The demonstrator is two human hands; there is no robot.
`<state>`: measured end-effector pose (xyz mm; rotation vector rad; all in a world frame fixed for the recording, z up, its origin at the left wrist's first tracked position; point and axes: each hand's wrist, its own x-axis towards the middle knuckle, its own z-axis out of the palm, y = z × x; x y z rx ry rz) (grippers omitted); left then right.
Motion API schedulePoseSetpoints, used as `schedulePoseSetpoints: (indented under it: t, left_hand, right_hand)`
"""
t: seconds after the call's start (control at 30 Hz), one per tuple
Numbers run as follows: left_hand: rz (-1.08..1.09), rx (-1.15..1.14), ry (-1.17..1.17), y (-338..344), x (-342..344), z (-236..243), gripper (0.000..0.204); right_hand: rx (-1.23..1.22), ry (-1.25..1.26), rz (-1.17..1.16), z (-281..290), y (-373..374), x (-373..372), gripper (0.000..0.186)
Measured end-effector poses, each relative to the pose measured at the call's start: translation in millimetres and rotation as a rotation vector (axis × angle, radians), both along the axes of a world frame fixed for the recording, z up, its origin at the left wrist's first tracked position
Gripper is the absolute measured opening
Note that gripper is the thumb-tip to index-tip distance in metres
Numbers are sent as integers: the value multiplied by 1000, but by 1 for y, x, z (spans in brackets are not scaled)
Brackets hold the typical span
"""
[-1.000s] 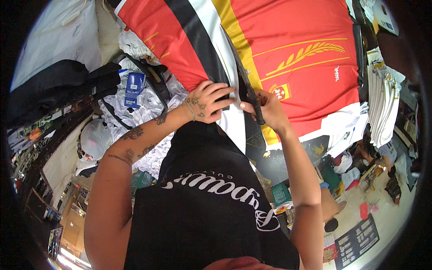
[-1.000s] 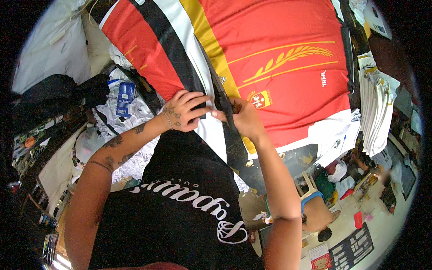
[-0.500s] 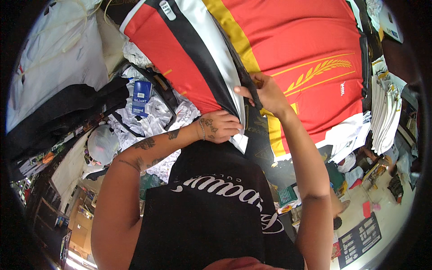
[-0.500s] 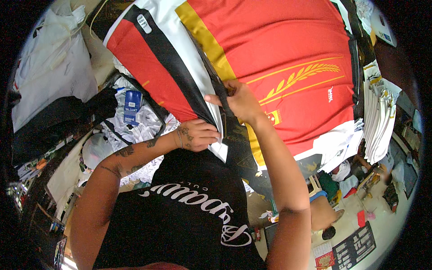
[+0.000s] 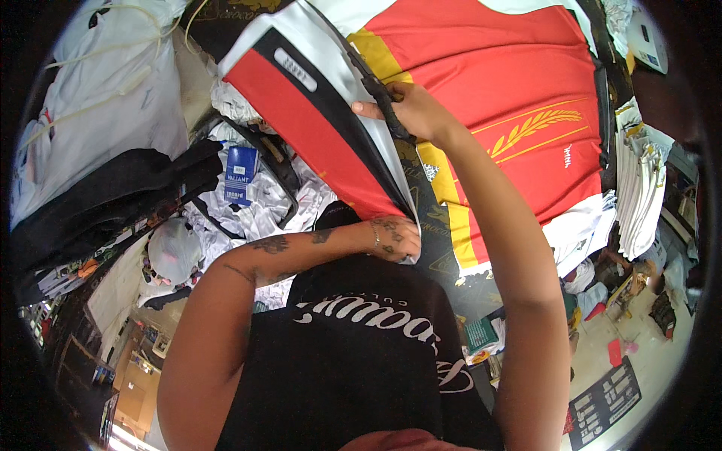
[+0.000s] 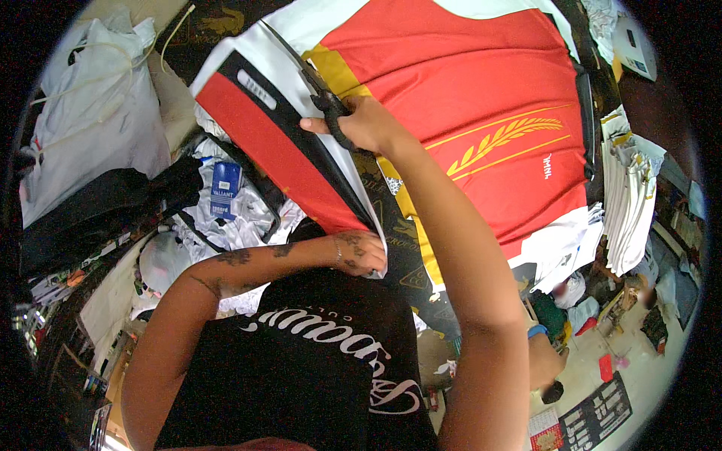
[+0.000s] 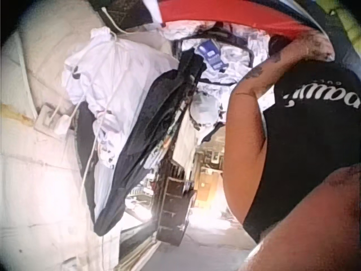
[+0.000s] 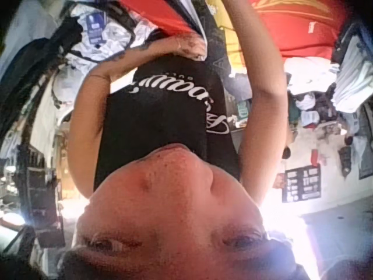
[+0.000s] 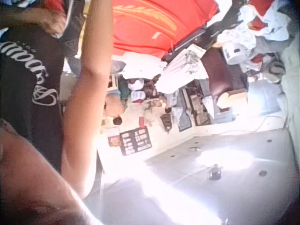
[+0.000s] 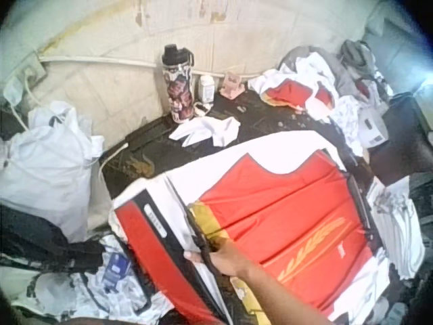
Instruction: The person repeatedly lays a red and white jersey on a table, places a white sheet of paper over it, and uses large scissors to cut the paper along the jersey's outline. The person then folds the cut paper and stacks it with other cut pieces.
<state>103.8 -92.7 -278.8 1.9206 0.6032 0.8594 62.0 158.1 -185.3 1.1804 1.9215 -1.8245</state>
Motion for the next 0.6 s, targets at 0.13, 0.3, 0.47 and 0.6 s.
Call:
schedulePoseSetpoints:
  t: [0.13, 0.3, 0.47, 0.6]
  left_hand:
    - [-161, -175, 69, 25, 45, 15, 11]
    - [499, 278, 125, 28, 5, 48, 19]
    - [581, 242, 571, 5, -57, 46, 18]
    - [270, -380, 411, 43, -45, 135, 22]
  right_hand:
    - [145, -101, 46, 13, 1, 2, 84]
    - [216, 94, -155, 52, -51, 127, 71]
    - [506, -17, -493, 61, -143, 329, 61]
    - [785, -546, -952, 41, -188, 467, 60]
